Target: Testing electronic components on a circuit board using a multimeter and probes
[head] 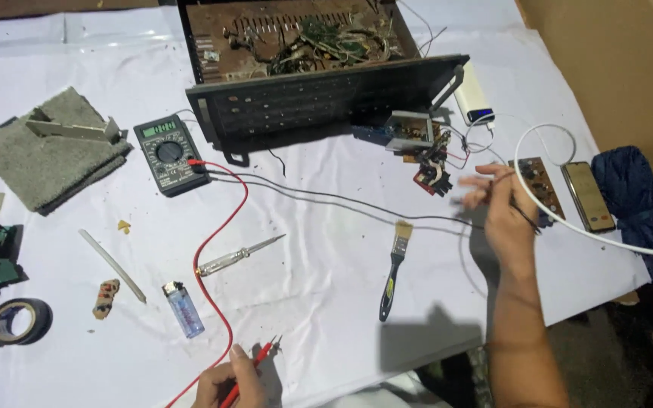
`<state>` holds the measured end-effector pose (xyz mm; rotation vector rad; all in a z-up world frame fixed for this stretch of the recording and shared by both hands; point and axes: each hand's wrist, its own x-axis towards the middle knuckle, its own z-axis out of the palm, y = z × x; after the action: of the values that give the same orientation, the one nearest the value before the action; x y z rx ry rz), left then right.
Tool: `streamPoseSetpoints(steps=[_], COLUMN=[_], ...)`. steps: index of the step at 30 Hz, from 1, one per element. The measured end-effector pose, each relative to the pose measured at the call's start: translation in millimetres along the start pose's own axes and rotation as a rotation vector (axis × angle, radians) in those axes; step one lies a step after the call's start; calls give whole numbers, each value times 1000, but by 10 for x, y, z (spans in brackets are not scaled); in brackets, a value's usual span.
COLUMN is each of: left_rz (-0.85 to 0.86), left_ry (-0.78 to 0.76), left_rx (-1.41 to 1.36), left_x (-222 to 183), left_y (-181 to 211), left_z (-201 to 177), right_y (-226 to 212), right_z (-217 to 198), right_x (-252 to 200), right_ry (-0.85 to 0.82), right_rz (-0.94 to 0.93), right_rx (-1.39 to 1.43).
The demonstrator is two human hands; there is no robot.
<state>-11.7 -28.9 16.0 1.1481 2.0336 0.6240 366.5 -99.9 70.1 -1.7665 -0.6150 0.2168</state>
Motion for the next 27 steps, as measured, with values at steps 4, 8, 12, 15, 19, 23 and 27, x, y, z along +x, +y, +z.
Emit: streamPoseSetpoints(steps=[4, 8, 12, 15, 19, 23, 27], left_rz=[-14, 49, 39, 13, -19, 49, 548], left_ry=[-8, 41, 39, 15, -18, 19, 155], left_rx=[-127, -83, -78, -78, -35, -42, -288], left_x=[-17, 21, 13, -5, 8, 22, 198], left_y=[-35, -73, -81, 14, 72, 27, -413], left_z=[1, 35, 36, -12, -80, -69, 110], right_y=[41, 265, 349, 147, 58, -195, -562], right_z=[199, 347, 369, 416, 435, 578, 902], right_x=[60, 173, 178, 62, -71, -379, -984], right_ry=[-67, -47, 12, 15, -9, -132, -425], right_rz=[8, -195, -159, -186, -240, -364, -345], right_rx=[-512, -582, -580, -500, -590, -506, -283])
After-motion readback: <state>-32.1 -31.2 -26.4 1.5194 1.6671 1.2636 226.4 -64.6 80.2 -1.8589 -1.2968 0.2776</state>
